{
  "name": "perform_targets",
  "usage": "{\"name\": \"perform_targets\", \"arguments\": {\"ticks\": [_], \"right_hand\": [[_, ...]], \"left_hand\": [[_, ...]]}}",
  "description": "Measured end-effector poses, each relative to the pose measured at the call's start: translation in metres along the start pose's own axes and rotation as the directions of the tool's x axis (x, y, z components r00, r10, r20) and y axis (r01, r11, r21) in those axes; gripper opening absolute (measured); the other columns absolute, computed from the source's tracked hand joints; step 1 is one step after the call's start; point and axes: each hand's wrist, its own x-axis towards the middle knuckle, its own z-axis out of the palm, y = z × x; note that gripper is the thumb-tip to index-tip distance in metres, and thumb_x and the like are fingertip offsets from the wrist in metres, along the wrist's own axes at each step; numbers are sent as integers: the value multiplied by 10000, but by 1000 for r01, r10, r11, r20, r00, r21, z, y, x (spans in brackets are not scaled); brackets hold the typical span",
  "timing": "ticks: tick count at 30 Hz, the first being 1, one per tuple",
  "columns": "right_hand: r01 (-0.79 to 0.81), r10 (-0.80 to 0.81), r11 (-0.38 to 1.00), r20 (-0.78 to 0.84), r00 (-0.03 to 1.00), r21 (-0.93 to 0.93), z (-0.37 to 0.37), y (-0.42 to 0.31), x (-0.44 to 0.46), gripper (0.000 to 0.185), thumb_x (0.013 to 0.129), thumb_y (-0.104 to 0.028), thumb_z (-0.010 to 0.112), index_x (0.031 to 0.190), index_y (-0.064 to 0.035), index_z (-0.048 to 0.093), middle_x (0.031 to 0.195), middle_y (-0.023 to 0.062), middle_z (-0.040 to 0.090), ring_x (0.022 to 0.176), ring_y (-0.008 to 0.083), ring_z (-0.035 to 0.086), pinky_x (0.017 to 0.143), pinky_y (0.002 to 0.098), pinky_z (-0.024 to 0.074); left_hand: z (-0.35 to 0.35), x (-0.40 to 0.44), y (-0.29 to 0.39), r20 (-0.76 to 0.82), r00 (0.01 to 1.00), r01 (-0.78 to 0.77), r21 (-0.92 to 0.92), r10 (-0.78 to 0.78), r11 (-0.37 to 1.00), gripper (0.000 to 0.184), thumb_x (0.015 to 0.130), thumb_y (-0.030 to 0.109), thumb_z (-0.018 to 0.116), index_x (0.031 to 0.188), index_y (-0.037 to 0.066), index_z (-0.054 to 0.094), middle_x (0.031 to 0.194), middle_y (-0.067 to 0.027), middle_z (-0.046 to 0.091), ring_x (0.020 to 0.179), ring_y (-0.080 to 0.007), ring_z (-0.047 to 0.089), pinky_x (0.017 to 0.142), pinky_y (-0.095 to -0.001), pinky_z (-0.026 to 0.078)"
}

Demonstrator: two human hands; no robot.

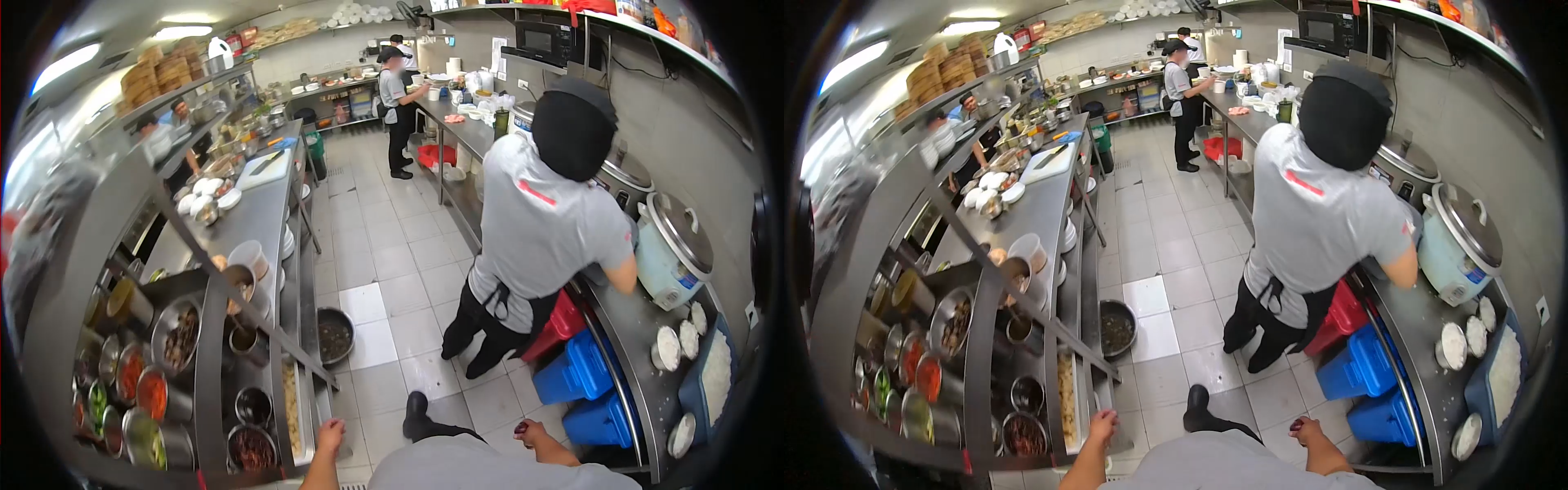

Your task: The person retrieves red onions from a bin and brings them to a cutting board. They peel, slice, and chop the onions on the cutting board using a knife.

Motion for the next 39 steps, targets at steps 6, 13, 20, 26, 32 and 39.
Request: {"name": "perform_targets", "arguments": {"ticks": [6, 13, 20, 26, 32, 39], "right_hand": [[380, -379, 925, -70, 923, 3, -57, -262, 129, 737, 756, -479, 947, 1377, -191, 674, 1237, 157, 723, 1243, 413, 610, 1064, 471, 522], [790, -790, 609, 145, 596, 69, -185, -607, 199, 731, 862, -423, 897, 1485, -180, 602, 1340, 212, 632, 1300, 419, 583, 1116, 469, 497], [883, -894, 430, 223, 388, 187, -220, -867, 281, 729, 857, -351, 900, 1498, -187, 593, 1356, 206, 598, 1262, 406, 600, 1113, 473, 497], [944, -929, 295, 274, 248, 145, -289, -1042, 327, 669, 857, -283, 888, 1464, -197, 619, 1428, 190, 559, 1267, 399, 607, 1102, 475, 519], [913, -912, 399, 62, 405, -86, -362, -1156, 372, 842, 750, -398, 953, 1491, -257, 580, 1466, 181, 526, 1215, 471, 600, 1032, 532, 554], [898, -925, 374, -168, 342, -231, -418, -1260, 523, 971, 784, -555, 896, 1605, -225, 495, 1548, 206, 482, 1243, 474, 553, 1096, 559, 480]], "left_hand": [[42, 119, 46, 31, 796, 606, -23, -605, 795, 252, 1084, 296, 623, 1225, 98, 693, 1070, -46, 739, 989, -229, 731, 740, -394, 599], [98, 232, 264, 159, 943, 329, -290, -294, 899, 404, 1083, 268, 645, 1450, 110, 583, 1374, -154, 682, 1200, -345, 675, 954, -466, 574], [159, 354, 440, 393, 911, 332, -524, -124, 785, 542, 1064, 444, 672, 1465, 100, 549, 1426, -165, 608, 1331, -384, 576, 1047, -615, 508], [188, 481, 632, 729, 680, 498, -533, 73, 684, 882, 979, 869, 399, 1357, 117, 665, 1069, -84, 706, 999, -280, 687, 899, -518, 592], [212, 614, 751, 907, 360, 687, -417, 219, 595, 747, 1019, 742, 506, 1340, 88, 674, 1177, -77, 729, 953, -192, 697, 853, -363, 619], [278, 740, 869, 790, 607, 532, -482, 83, 696, 503, 1077, 520, 553, 1358, 112, 642, 1283, -90, 689, 1175, -279, 680, 1010, -454, 577]]}}
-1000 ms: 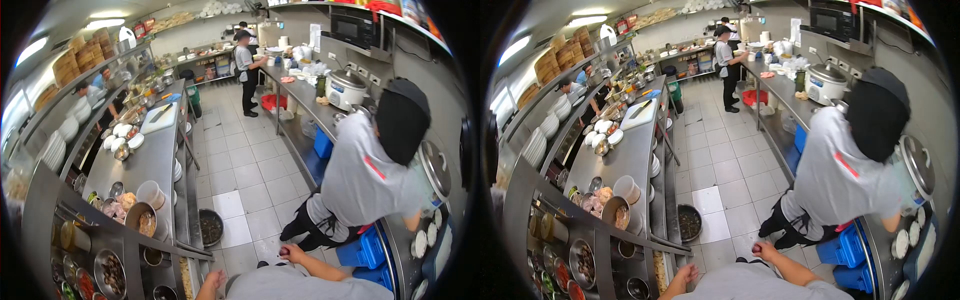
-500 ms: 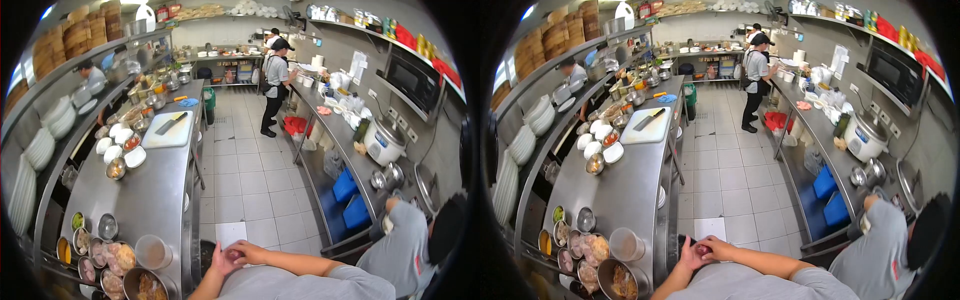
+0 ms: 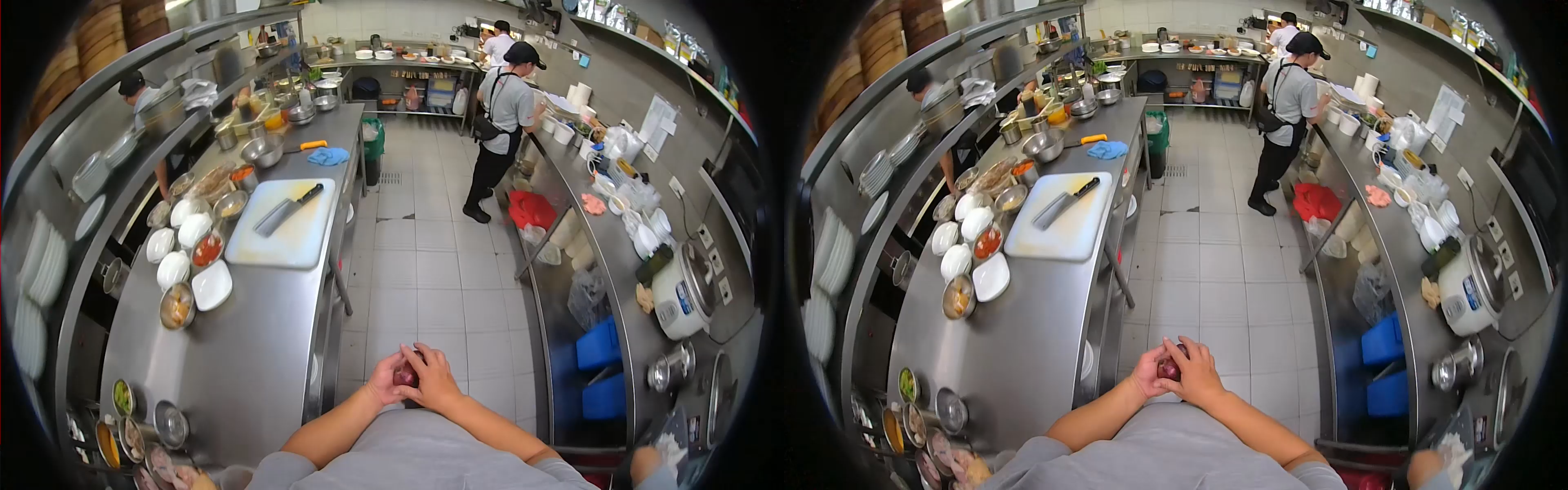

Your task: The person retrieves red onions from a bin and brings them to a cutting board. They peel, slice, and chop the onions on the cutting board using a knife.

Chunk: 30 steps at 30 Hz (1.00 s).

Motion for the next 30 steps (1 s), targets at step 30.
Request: {"name": "perform_targets", "arguments": {"ticks": [30], "right_hand": [[720, -805, 577, 416, 422, 387, 90, 92, 766, 446, 969, -313, 763, 1363, -120, 683, 1440, 192, 617, 1289, 395, 598, 1062, 492, 522]], "left_hand": [[-39, 39, 519, -721, -44, -549, 596, 691, 587, 452, 987, 119, 751, 1413, 135, 601, 1194, -142, 698, 1063, -347, 695, 812, -488, 634]]}}
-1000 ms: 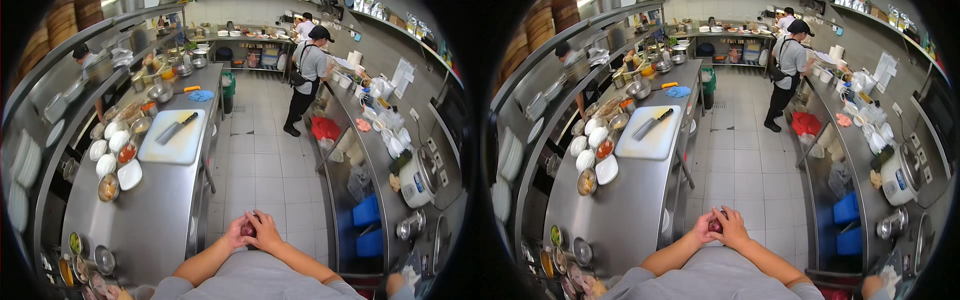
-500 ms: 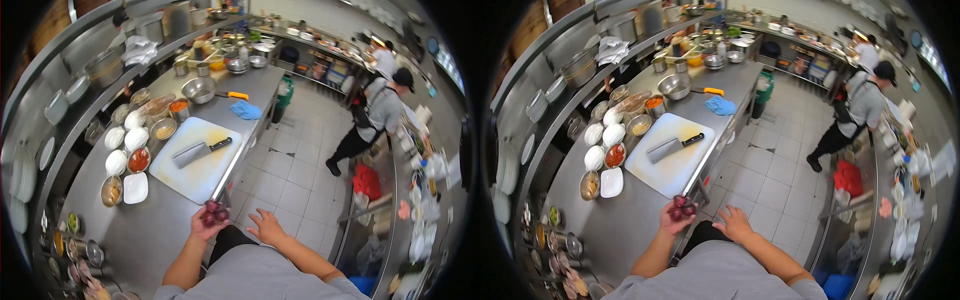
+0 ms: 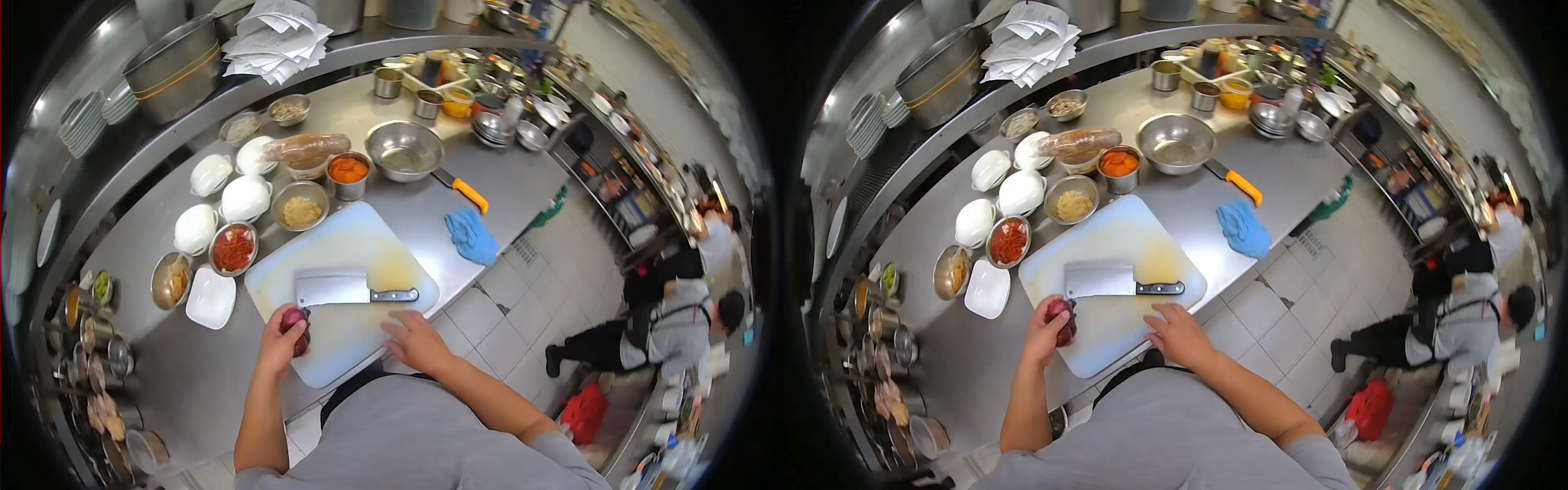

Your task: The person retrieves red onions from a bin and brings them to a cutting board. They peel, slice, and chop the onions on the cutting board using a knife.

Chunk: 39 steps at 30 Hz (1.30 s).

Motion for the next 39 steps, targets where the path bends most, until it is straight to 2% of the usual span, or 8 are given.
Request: {"name": "perform_targets", "arguments": {"ticks": [2, 4, 7, 12, 17, 24, 34, 39], "right_hand": [[30, -44, 994, -144, 989, -102, -5, 13, 39, 452, 983, -265, 735, 1405, -120, 659, 1429, 194, 619, 1269, 408, 599, 1061, 492, 516], [91, -106, 984, -92, 990, -152, 8, 49, 63, 463, 989, -248, 712, 1429, -123, 641, 1388, 189, 626, 1250, 405, 603, 1039, 491, 522], [175, -155, 972, 134, 979, -155, -3, 80, 91, 468, 998, -204, 659, 1458, -131, 612, 1283, 184, 643, 1200, 396, 621, 972, 489, 543], [173, -133, 981, 337, 932, -92, -42, 145, 87, 449, 962, -128, 612, 1411, -128, 600, 1050, 202, 678, 992, 406, 705, 810, 522, 586], [6, 2, 1000, 398, 917, -18, -131, 202, 86, 494, 910, -155, 648, 1397, -106, 581, 1005, 246, 719, 916, 435, 732, 818, 535, 596], [-114, 15, 982, 537, 844, 152, -160, 225, 93, 388, 1079, -338, 594, 1340, -52, 563, 916, 280, 737, 885, 497, 717, 787, 593, 551], [-79, 59, 997, 462, 885, 24, -150, 199, 76, 282, 1101, -288, 541, 1246, -46, 544, 1052, 247, 727, 983, 461, 719, 844, 578, 566], [-68, 46, 997, 473, 880, 30, -176, 166, 64, 259, 1099, -272, 550, 1227, -48, 540, 1065, 238, 730, 987, 465, 717, 846, 579, 566]], "left_hand": [[15, 24, -14, -110, 968, -180, 322, 225, 929, 446, 970, 94, 748, 1396, 130, 622, 1202, -164, 689, 1076, -373, 684, 855, -483, 619], [36, 34, -12, -38, 773, -378, 774, 633, 508, 463, 909, 60, 764, 1356, 124, 661, 1245, -181, 664, 1198, -441, 614, 951, -479, 576], [60, 45, -33, 21, 748, -187, 965, 663, 181, 475, 899, 84, 780, 1356, 147, 668, 1279, -133, 661, 1320, -434, 546, 958, -506, 576], [110, 52, -27, -274, 764, 73, 936, 584, 343, 574, 889, 184, 819, 1427, 219, 622, 1393, -62, 660, 1416, -407, 499, 1050, -683, 486], [140, 71, -6, -387, 788, 345, 922, 478, 177, 588, 869, 231, 845, 1413, 236, 623, 1498, 5, 629, 1423, -370, 512, 1085, -869, 255], [213, 106, -26, -369, 697, -28, 843, 615, 538, 510, 849, 43, 805, 1336, 150, 695, 1404, -150, 598, 1272, -378, 589, 1091, -458, 497], [254, 100, -69, -504, 679, -396, 359, 533, 845, 308, 935, 56, 772, 1233, 52, 689, 1288, -181, 626, 1117, -329, 686, 940, -385, 603], [233, 96, -62, -310, 648, -405, 633, 696, 660, 230, 951, 47, 760, 1160, 42, 663, 1183, -153, 594, 1034, -303, 670, 918, -390, 604]]}}
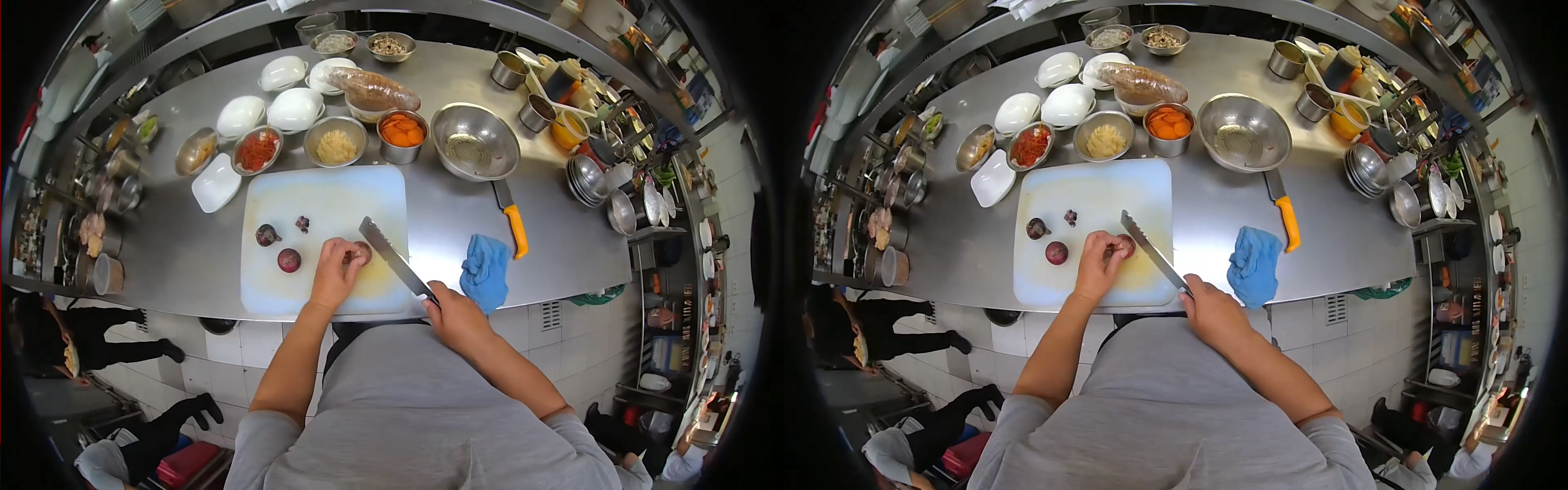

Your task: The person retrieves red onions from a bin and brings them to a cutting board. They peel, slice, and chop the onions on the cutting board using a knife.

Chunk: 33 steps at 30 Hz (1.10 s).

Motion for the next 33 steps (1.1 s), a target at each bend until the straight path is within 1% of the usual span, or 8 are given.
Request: {"name": "perform_targets", "arguments": {"ticks": [5, 8, 14, 16, 19, 26, 29, 33], "right_hand": [[15, -14, 1000, 51, 999, -22, -6, -28, -16, 251, 1101, -257, 549, 1230, -44, 525, 1062, 249, 726, 984, 469, 714, 834, 580, 567], [6, -3, 999, 62, 998, -51, -9, -41, -19, 244, 1107, -257, 538, 1210, -37, 513, 1035, 256, 722, 943, 481, 714, 816, 587, 566], [-90, 117, 984, 180, 977, -154, -16, -67, -17, 244, 1119, -262, 521, 1161, -23, 497, 931, 280, 706, 840, 491, 719, 749, 591, 574], [-85, 125, 975, 195, 973, -204, -15, -70, -13, 257, 1121, -263, 519, 1168, -12, 489, 893, 282, 702, 818, 487, 722, 723, 580, 580], [-93, 141, 970, 208, 968, -224, -10, -73, -5, 264, 1123, -265, 516, 1162, -6, 482, 877, 280, 704, 809, 486, 725, 708, 579, 583], [-117, 162, 970, 211, 964, -213, -5, -83, 6, 264, 1123, -266, 515, 1153, -8, 474, 865, 288, 705, 814, 492, 727, 700, 582, 582], [-139, 184, 971, 236, 954, -193, -3, -84, 11, 262, 1121, -262, 520, 1149, -6, 470, 873, 291, 705, 811, 499, 724, 706, 583, 582], [-99, 129, 978, 159, 979, -186, 35, -82, 32, 248, 1117, -254, 530, 1148, -18, 458, 873, 277, 708, 804, 487, 732, 699, 574, 596]], "left_hand": [[-3, -2, -11, 73, 997, 11, -84, -5, 996, 228, 951, 48, 758, 1156, 42, 659, 1155, -141, 569, 1001, -305, 647, 909, -386, 581], [-4, -3, -14, 66, 997, -24, -29, 26, 999, 238, 946, 47, 760, 1163, 41, 662, 1152, -145, 570, 1010, -319, 636, 910, -399, 560], [-5, -2, -19, 76, 995, -67, -54, 71, 996, 240, 924, 32, 761, 1147, 34, 671, 1135, -156, 572, 1011, -350, 622, 908, -415, 548], [-6, 0, -22, 130, 990, -62, 6, 61, 998, 243, 965, 62, 756, 1185, 26, 660, 1225, -160, 565, 1029, -309, 666, 916, -380, 599], [-7, 0, -21, 76, 995, -65, -64, 69, 996, 240, 922, 35, 766, 1143, 25, 672, 1126, -159, 583, 1005, -349, 626, 905, -420, 550], [-7, 3, -24, 77, 996, -30, -125, 40, 992, 245, 918, 33, 772, 1141, 17, 674, 1131, -158, 587, 1009, -352, 632, 901, -417, 551], [-11, 7, -19, 90, 994, -56, -103, 65, 993, 234, 934, 28, 766, 1147, 13, 670, 1144, -152, 596, 993, -328, 666, 881, -397, 577], [-12, 8, -19, 43, 999, 25, -180, -18, 983, 206, 961, 24, 751, 1143, 10, 658, 1146, -141, 614, 933, -276, 709, 824, -359, 611]]}}
